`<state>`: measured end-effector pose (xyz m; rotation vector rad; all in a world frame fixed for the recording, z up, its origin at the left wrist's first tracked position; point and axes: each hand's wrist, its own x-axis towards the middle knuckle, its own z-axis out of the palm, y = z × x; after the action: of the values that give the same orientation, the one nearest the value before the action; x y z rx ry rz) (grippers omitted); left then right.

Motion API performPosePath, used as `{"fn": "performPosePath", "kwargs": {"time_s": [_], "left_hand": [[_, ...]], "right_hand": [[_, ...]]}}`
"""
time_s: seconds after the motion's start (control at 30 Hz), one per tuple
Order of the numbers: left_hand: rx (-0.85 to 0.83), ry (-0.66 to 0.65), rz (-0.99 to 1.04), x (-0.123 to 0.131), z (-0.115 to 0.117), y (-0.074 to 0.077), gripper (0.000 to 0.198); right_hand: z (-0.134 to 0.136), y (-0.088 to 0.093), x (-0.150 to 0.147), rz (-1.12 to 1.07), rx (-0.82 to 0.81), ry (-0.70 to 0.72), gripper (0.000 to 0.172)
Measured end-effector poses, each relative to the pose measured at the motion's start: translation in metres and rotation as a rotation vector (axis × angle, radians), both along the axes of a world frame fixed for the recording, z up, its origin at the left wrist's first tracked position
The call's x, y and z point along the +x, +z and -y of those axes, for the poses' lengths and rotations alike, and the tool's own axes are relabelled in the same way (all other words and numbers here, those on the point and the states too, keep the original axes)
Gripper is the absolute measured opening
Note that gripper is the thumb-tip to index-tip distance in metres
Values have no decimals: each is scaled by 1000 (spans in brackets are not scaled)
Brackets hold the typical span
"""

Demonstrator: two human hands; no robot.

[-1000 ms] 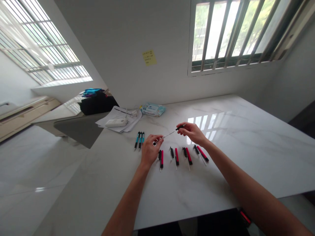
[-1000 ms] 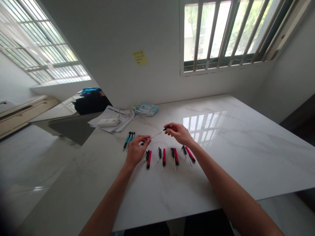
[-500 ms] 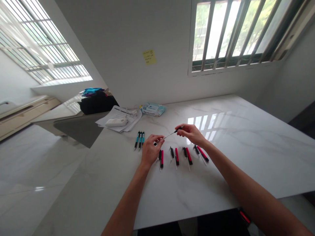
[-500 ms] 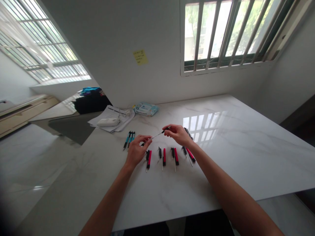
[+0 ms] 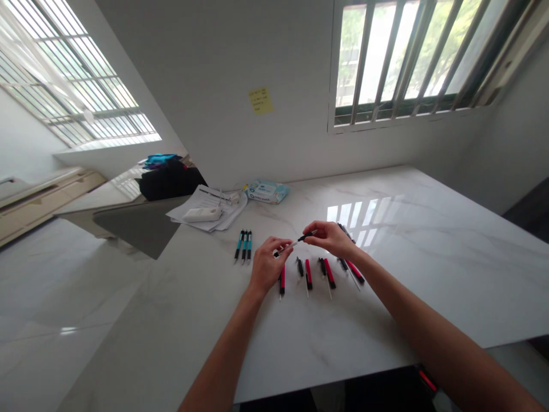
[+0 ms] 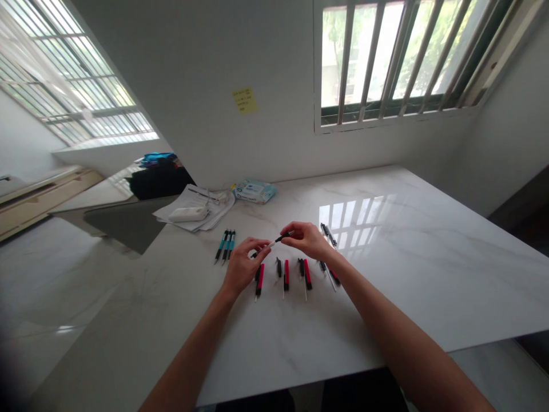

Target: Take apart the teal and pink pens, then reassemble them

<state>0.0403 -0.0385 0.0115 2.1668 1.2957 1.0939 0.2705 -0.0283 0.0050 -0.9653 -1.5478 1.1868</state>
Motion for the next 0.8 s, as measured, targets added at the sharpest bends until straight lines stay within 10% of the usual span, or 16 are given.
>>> {"fn": "performPosePath", "kwargs": {"time_s": [0.8], "left_hand": [[-27,-6,71,-3,-3,-2,13]], "right_hand": [[5,4,4,295,108,-74,27]]}}
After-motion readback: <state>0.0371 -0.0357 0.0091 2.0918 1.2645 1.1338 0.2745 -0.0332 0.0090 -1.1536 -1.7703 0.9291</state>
